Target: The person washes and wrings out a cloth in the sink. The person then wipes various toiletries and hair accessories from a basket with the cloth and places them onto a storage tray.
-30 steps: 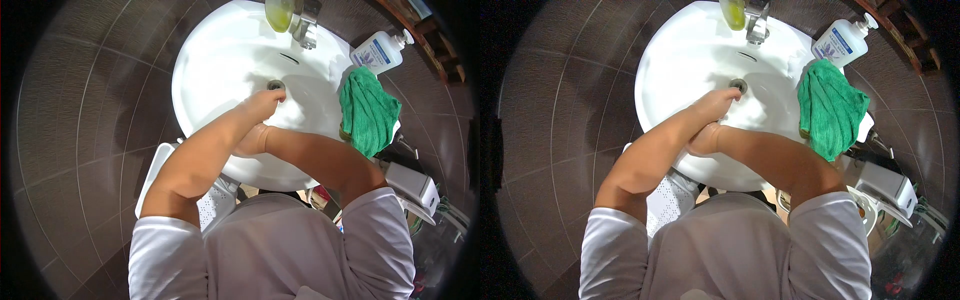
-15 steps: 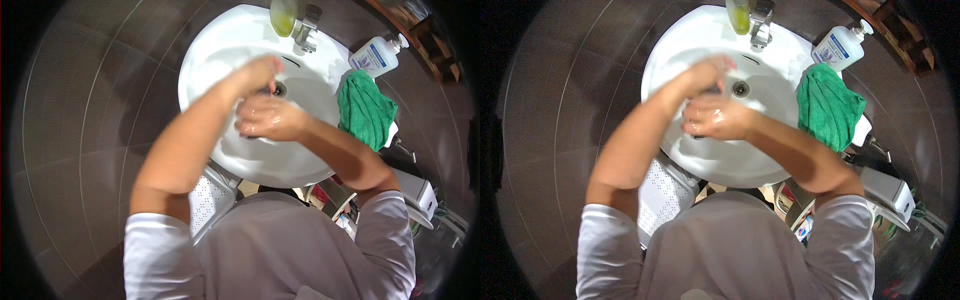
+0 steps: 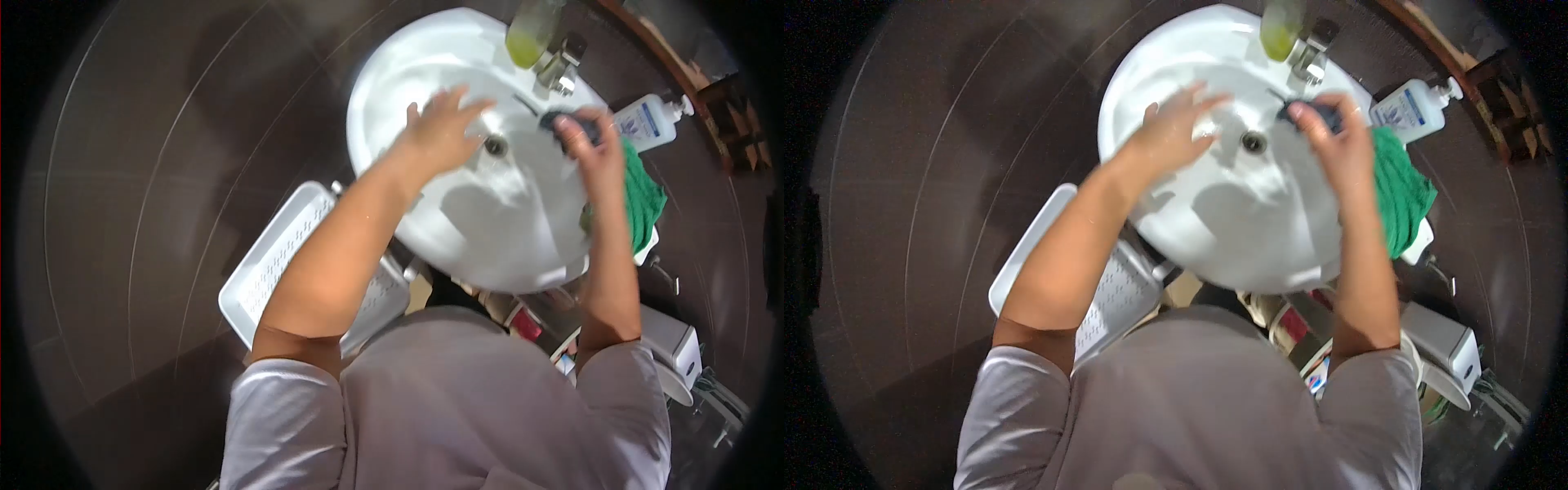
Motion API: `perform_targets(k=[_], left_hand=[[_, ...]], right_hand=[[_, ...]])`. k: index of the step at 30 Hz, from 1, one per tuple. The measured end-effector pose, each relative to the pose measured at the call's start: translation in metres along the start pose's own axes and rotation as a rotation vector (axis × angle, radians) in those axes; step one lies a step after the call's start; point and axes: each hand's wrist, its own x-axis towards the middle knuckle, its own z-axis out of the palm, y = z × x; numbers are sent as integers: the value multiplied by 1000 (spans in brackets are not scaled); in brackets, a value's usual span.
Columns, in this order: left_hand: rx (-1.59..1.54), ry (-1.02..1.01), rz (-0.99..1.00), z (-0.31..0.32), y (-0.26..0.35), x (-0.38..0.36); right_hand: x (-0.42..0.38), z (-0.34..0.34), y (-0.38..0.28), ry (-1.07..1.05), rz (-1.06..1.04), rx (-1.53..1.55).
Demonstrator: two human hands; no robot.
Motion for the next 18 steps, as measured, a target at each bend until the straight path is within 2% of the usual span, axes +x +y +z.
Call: perform_targets(k=[1,2,3,4,6,7,8,10,11,14,16,17,18], left_hand=[[302,24,-24,-1,5,-8],[309,47,-17,-3,11,-10],[328,112,131,-9,29,-17],[350,174,269,-15,44,-27],[361,11,147,-32,59,-60],[321,40,131,-45,66,-83],[242,93,123,-59,68,-104],[134,164,-74,-92,81,-150],[154,325,-63,-96,74,-170],[325,502,-131,-115,55,-230],[170,603,-212,-132,55,-263],[-268,598,-281,-142,47,-279],[-502,627,-109,-144,57,-289]], right_hand=[[-6,-2,-9,-12,0,1],[-7,-5,-20,-129,-149,62],[-10,-4,-33,-254,-296,122],[-15,0,-45,-274,-313,128],[-33,17,-68,-492,-333,325],[-42,28,-76,-486,-275,437],[-48,44,-83,-457,-297,528],[-61,76,-94,-505,-199,545],[-73,93,-104,-531,-149,494],[-89,139,-108,-634,-109,483],[-98,164,-118,-633,234,804],[-99,177,-113,-593,255,764],[-103,183,-109,-611,248,759]])
